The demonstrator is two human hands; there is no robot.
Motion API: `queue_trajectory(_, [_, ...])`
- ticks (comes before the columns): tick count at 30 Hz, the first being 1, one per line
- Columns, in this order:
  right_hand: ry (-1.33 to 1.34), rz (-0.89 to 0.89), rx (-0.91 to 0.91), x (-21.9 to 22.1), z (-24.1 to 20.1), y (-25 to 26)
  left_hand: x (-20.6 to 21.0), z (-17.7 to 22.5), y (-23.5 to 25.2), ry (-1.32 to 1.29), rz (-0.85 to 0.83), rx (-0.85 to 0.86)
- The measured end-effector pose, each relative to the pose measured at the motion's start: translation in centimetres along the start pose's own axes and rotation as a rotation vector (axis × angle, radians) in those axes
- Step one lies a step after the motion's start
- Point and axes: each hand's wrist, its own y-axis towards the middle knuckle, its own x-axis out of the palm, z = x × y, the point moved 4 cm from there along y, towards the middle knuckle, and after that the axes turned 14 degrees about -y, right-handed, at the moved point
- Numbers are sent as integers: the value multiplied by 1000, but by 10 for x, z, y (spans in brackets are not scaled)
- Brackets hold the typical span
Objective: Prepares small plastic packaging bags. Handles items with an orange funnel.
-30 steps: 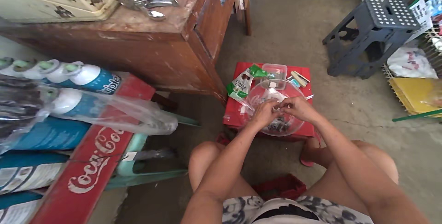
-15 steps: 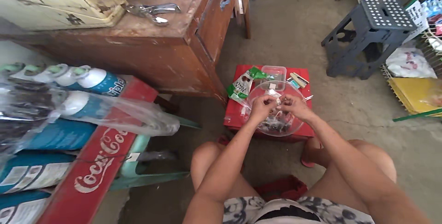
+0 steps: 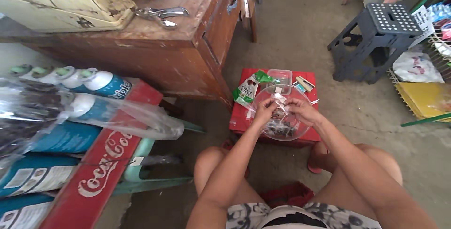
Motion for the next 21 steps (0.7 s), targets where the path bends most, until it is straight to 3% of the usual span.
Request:
queue_trajectory(6, [-35,7,-55,2,-4,-2,2,-2,-4,-346,-49,20])
queue_trajectory(10, [28,53,-84,-1,-6,-3,3,-1,-5,-238,-67,46])
queue_trajectory(14, [-233,42,-33,-7,1,-1,-2,-4,-6,-227,-44,11])
queue_trajectory(17, [-612,-64,49,-11,6,-2,-15,10,-9,135,-75,25])
queue_trajectory(21, [-1044,-245,155,-12,22,-5,-35,18,-15,859,-304,-24])
